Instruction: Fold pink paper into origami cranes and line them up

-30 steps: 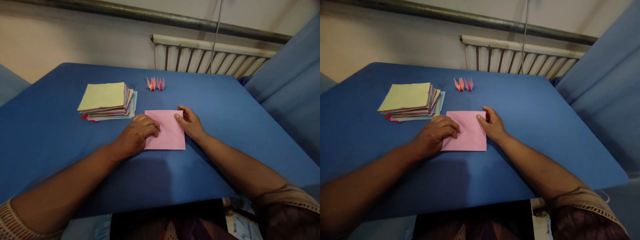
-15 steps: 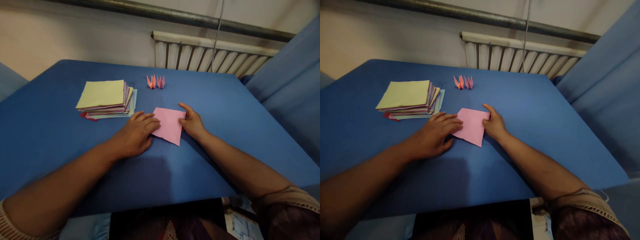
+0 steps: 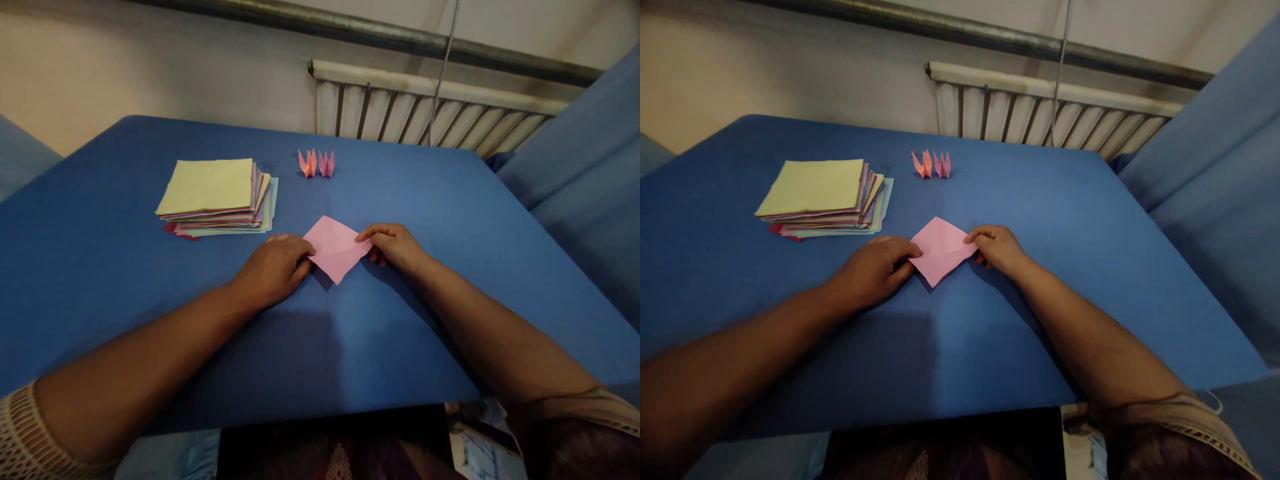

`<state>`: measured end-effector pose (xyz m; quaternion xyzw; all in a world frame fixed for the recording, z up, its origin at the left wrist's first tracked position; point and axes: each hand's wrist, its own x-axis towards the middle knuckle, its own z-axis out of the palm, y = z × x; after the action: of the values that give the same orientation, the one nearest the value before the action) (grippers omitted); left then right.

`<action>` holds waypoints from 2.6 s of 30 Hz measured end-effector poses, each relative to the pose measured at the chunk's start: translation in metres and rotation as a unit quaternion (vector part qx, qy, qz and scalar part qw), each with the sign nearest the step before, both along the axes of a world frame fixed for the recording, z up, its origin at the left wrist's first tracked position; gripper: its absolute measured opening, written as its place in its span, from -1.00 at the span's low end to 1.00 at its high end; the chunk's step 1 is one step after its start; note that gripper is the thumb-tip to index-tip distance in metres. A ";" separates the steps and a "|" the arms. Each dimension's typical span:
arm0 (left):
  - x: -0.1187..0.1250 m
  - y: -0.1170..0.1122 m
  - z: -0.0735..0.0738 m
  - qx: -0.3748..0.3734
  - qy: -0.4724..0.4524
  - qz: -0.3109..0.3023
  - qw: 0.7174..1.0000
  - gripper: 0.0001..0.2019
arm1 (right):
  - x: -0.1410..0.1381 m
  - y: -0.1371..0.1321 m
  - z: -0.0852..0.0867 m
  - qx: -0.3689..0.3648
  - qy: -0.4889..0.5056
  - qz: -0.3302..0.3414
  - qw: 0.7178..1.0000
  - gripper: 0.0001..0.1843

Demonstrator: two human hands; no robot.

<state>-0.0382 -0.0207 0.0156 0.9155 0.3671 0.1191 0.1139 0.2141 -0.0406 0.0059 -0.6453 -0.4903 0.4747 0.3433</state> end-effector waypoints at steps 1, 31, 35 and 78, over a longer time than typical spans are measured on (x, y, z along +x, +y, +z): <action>0.000 0.001 0.000 -0.010 -0.011 0.011 1.000 -0.76 | 0.004 0.001 0.002 -0.009 0.012 0.013 1.000 -0.69; 0.001 0.010 -0.019 -0.003 -0.022 0.108 0.994 -0.42 | -0.018 -0.013 -0.003 0.129 -0.385 0.099 0.909 -0.51; 0.001 0.008 -0.017 -0.013 -0.040 0.105 0.994 -0.39 | -0.018 -0.010 -0.009 0.166 -0.338 0.096 0.922 -0.67; 0.005 0.009 -0.004 -0.107 -0.164 0.165 0.967 -0.70 | -0.019 -0.018 -0.009 0.364 -0.242 0.048 0.898 -0.68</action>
<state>-0.0336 -0.0117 0.0116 0.7929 0.4996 0.2443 0.2489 0.1949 -0.0586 -0.0035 -0.5462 -0.7268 0.1089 0.4020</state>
